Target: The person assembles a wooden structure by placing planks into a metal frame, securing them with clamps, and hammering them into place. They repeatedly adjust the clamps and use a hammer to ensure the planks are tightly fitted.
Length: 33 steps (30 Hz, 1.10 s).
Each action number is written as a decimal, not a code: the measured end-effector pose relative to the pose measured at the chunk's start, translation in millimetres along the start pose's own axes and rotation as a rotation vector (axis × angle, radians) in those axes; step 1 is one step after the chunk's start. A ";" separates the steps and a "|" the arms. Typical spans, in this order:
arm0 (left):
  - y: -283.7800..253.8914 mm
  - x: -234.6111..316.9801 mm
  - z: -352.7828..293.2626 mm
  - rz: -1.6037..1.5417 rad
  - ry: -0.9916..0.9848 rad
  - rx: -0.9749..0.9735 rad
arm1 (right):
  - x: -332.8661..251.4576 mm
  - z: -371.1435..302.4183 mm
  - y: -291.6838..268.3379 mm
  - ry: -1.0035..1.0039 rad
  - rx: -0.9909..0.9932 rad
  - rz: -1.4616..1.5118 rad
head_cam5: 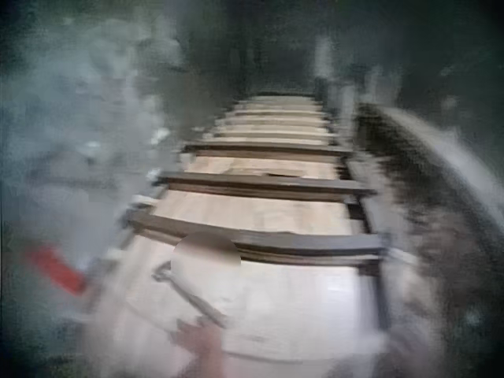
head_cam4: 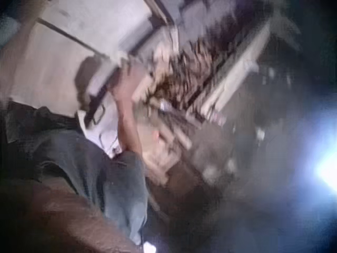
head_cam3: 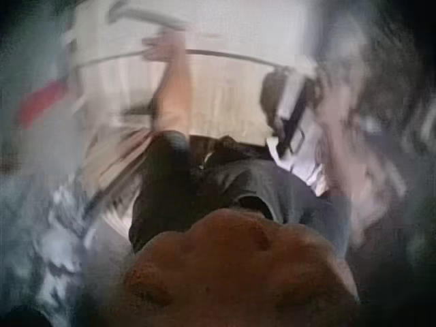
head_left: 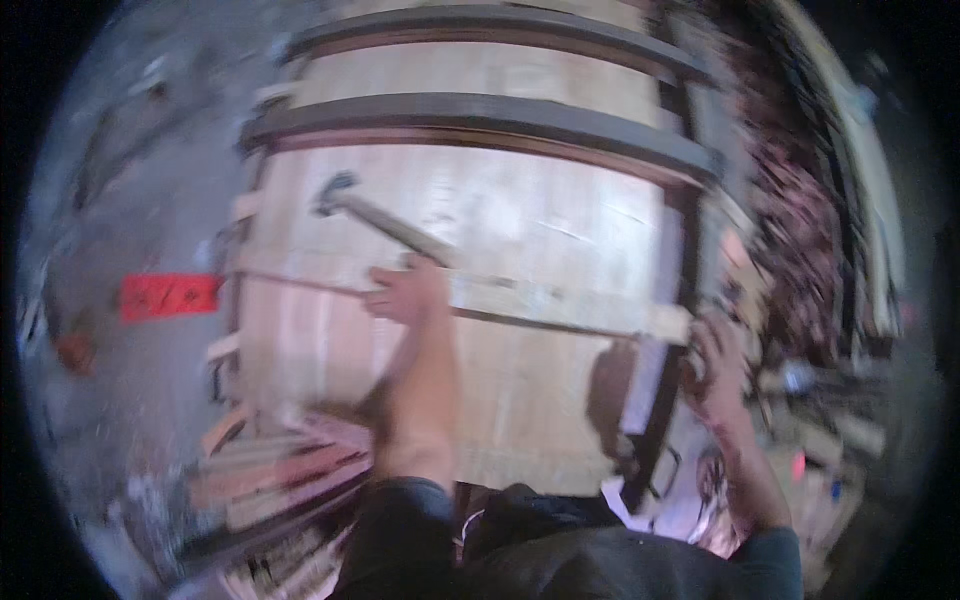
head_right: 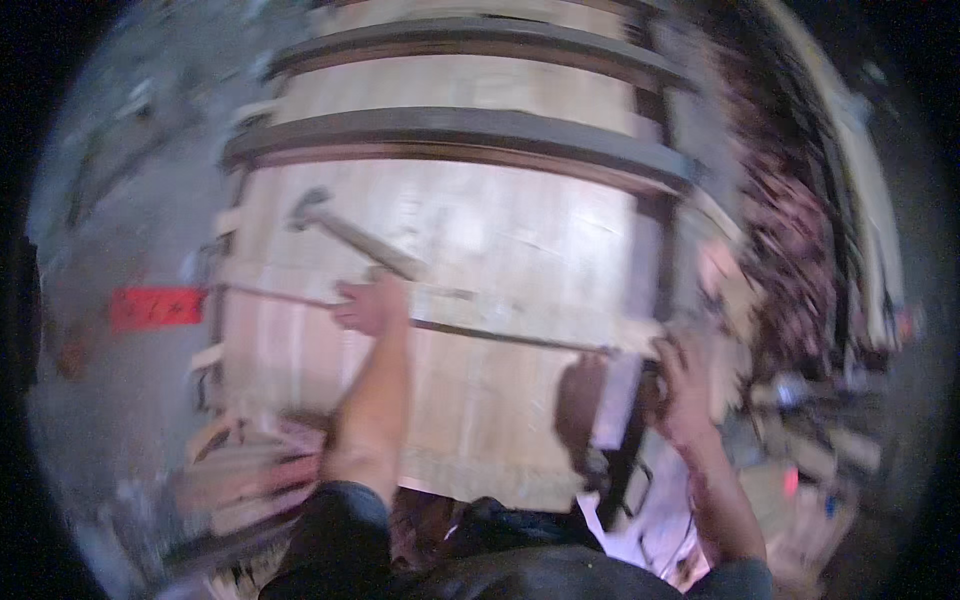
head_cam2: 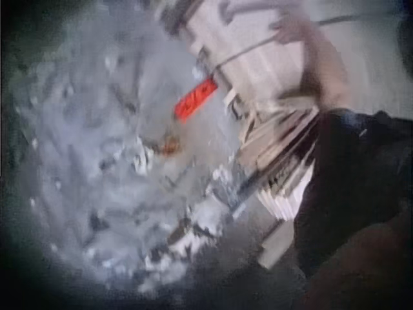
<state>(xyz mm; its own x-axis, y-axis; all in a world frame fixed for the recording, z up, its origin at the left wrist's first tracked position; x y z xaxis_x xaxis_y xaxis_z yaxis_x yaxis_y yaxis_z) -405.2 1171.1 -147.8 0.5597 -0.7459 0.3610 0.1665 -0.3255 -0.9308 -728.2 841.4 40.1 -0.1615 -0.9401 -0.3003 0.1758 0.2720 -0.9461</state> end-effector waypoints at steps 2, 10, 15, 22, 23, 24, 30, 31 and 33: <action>4.4 -17.1 10.6 0.080 0.000 0.023 | -5.1 -85.5 -10.5 0.241 -0.202 -0.020; -53.0 -21.6 -112.7 -0.140 0.232 -0.384 | -68.7 -369.0 -14.3 0.512 -0.435 0.213; -23.5 -25.4 -333.3 -0.303 0.591 -0.761 | -98.8 -407.1 -2.9 0.294 -0.509 0.411; -60.4 -36.5 -572.2 -0.291 0.919 -1.048 | 14.1 -518.8 -49.9 0.541 -0.387 0.346; -50.0 -45.7 -579.3 -0.269 0.891 -1.031 | 34.2 -540.3 -55.2 0.575 -0.430 0.315; -35.9 -49.3 -580.4 -0.256 0.868 -1.011 | 60.6 -555.2 -61.1 0.608 -0.464 0.279; -27.3 -64.5 -579.6 0.156 0.953 -0.758 | 189.3 -626.0 -128.3 0.699 -0.295 0.236; -34.5 -64.2 -583.2 0.233 0.926 -0.770 | 205.3 -637.3 -144.1 0.717 -0.205 0.203; -39.4 -75.7 -572.9 0.324 0.935 -0.693 | 228.4 -646.8 -174.8 0.765 -0.161 0.177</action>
<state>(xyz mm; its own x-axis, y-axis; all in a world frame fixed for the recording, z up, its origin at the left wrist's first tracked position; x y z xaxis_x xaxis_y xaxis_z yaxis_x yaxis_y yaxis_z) -919.2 907.5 -105.2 -0.3561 -0.8896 0.2860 -0.5039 -0.0749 -0.8605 -1423.9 712.1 58.5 -0.7755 -0.4945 -0.3925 0.1282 0.4854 -0.8648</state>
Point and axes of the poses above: each hand's wrist, its own z-axis towards the middle knuckle, its own y-axis out of the palm, x = y × z, the point moved 5 cm from there along z, towards the middle knuckle, and after that the axes turned 3 degrees about -x, right-handed, at the moved point
